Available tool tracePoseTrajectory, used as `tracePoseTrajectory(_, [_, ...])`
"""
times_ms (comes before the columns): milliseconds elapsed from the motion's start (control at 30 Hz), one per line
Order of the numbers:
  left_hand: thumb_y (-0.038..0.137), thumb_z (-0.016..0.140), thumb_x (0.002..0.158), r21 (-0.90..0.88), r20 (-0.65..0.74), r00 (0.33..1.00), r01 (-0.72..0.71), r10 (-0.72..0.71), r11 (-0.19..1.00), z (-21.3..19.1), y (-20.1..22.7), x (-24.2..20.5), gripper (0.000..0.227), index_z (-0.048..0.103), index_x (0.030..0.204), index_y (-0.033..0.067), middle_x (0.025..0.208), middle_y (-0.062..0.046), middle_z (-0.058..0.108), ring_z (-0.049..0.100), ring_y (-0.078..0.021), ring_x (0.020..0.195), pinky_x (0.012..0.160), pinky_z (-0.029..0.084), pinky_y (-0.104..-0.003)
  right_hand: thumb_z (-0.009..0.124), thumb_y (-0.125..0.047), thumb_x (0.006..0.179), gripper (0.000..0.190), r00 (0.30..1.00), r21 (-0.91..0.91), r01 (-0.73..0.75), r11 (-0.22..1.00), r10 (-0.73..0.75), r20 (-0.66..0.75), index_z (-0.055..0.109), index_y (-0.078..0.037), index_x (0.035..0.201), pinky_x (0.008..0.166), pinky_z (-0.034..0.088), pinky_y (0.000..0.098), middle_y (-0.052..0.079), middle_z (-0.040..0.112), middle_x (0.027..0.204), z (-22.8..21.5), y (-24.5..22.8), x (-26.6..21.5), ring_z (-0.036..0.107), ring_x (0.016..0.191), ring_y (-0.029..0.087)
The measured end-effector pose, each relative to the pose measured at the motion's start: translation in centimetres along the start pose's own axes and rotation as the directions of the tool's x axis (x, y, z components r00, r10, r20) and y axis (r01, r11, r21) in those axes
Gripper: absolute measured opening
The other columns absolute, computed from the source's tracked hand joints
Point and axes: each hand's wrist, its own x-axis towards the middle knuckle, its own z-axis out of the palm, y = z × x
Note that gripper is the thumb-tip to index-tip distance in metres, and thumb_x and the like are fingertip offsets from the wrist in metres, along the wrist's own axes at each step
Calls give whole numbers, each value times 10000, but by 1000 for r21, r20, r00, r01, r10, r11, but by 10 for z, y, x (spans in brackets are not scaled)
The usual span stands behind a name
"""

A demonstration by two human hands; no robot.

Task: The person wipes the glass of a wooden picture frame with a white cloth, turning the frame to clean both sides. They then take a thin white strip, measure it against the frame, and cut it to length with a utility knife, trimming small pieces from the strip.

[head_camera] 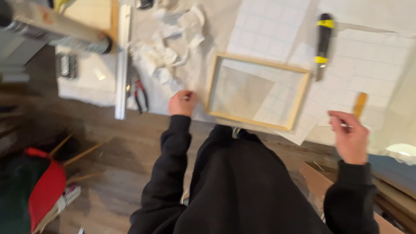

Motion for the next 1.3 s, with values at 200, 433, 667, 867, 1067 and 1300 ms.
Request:
tracePoseTrajectory(200, [212, 802, 846, 13, -119, 986, -112, 113, 994, -15, 3, 2, 123, 777, 935, 131, 861, -51, 729, 719, -222, 729, 683, 551, -380, 650, -185, 1021, 253, 993, -126, -86, 988, 96, 71, 730, -93, 1242, 776, 555, 277, 61, 729, 1157, 31, 35, -1, 666, 942, 153])
tracePoseTrajectory(433, [169, 769, 905, -276, 121, 978, -129, 168, 952, -7, 45, -24, 341, 717, 1216, 37, 1083, -87, 703, 722, -180, 886, 704, 601, -328, 644, -267, 979, 453, 986, -75, -164, 984, 164, -3, 601, -60, 1380, 845, 607, 326, 127, 619, 1339, 78, 55, -8, 661, 1077, 202])
tracePoseTrajectory(667, [261, 787, 920, -220, 188, 953, -195, 237, 956, 24, 45, -14, 573, 614, 1383, -30, 1267, -167, 580, 664, -251, 1025, 782, 585, -358, 668, -309, 956, 552, 961, 94, -243, 965, 253, -112, 554, -19, 1412, 847, 620, 346, 161, 533, 1310, 110, 35, 10, 618, 1107, 248])
tracePoseTrajectory(867, [294, 788, 903, -194, 182, 957, -188, 224, 963, 28, 49, -13, 587, 622, 1365, -27, 1281, -164, 573, 672, -254, 1032, 773, 592, -354, 664, -334, 978, 551, 978, 72, -162, 984, 170, -124, 565, 13, 1394, 898, 559, 372, 153, 576, 1278, 118, 28, 4, 638, 1095, 276])
tracePoseTrajectory(1067, [263, 807, 892, -240, 172, 962, -166, 210, 957, 30, 39, -13, 593, 620, 1373, -29, 1299, -153, 570, 657, -242, 1056, 770, 594, -342, 719, -333, 944, 577, 991, -8, -103, 995, 102, -81, 580, 15, 1383, 899, 520, 389, 155, 604, 1228, 107, 39, 4, 632, 1046, 310])
tracePoseTrajectory(1300, [179, 793, 935, -274, 45, 984, -155, 174, 949, 31, 20, -28, 632, 549, 1482, -24, 1382, -144, 514, 608, -211, 1142, 806, 569, -334, 750, -232, 944, 203, 894, -111, -8, 994, -42, -446, 747, -46, 1023, 697, 571, 311, 82, 759, 901, -77, 132, 77, 717, 772, 169])
